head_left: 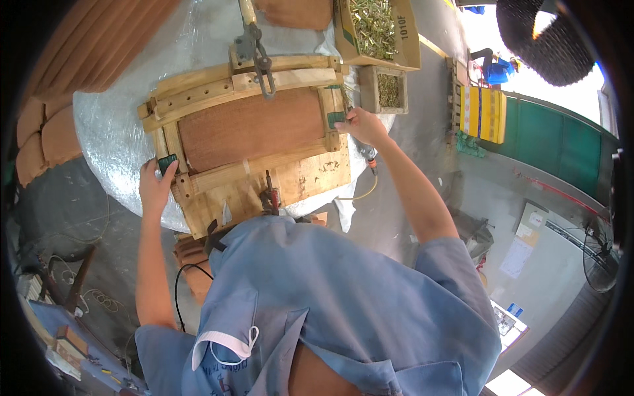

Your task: The person places a brown curved panel into a wooden jig, secures it with a clamp, and uses a pneumatic drill to drive fasteners into the panel. The person then removes the panel and repeats the process with another piece.

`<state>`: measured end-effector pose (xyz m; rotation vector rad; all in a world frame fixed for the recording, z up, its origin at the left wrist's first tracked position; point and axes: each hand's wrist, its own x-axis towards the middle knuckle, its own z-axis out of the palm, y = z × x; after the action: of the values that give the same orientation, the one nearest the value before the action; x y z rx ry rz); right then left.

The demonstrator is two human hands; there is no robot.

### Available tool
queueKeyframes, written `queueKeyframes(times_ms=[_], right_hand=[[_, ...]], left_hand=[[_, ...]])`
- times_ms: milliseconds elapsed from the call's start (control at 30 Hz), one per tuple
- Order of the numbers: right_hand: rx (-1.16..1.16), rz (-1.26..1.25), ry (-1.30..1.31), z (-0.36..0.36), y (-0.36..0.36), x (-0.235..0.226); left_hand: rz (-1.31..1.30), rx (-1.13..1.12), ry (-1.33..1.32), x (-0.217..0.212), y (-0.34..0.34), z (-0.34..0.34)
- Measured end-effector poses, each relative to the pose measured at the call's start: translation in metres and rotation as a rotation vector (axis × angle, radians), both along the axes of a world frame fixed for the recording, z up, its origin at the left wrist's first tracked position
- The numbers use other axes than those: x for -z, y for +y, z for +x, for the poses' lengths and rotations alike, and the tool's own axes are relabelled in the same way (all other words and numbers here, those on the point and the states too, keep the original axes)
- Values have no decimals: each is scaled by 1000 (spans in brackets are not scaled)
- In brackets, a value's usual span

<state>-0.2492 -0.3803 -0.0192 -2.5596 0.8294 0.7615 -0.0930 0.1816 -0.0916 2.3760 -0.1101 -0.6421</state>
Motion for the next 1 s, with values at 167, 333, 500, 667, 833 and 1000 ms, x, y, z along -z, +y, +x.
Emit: queueKeyframes(times_ms=[167, 333, 500, 667, 833, 1000], right_hand=[[-107, 105, 148, 14, -13, 23], [-146, 30, 220, 23, 2, 7], [-92, 32, 226, 15, 2, 24], [-86, 45, 194, 13, -6, 28], [557, 440, -324, -47, 23, 36], [671, 112, -597, -143, 130, 57]], left_hand=[[-217, 114, 267, -27, -5, 32], [-129, 75, 300, -24, -7, 30], [-21, 167, 214, -25, -5, 29], [-129, 158, 224, -13, -3, 32], [-53, 127, 192, -3, 5, 12], [-247, -164, -244, -34, 2, -87]])
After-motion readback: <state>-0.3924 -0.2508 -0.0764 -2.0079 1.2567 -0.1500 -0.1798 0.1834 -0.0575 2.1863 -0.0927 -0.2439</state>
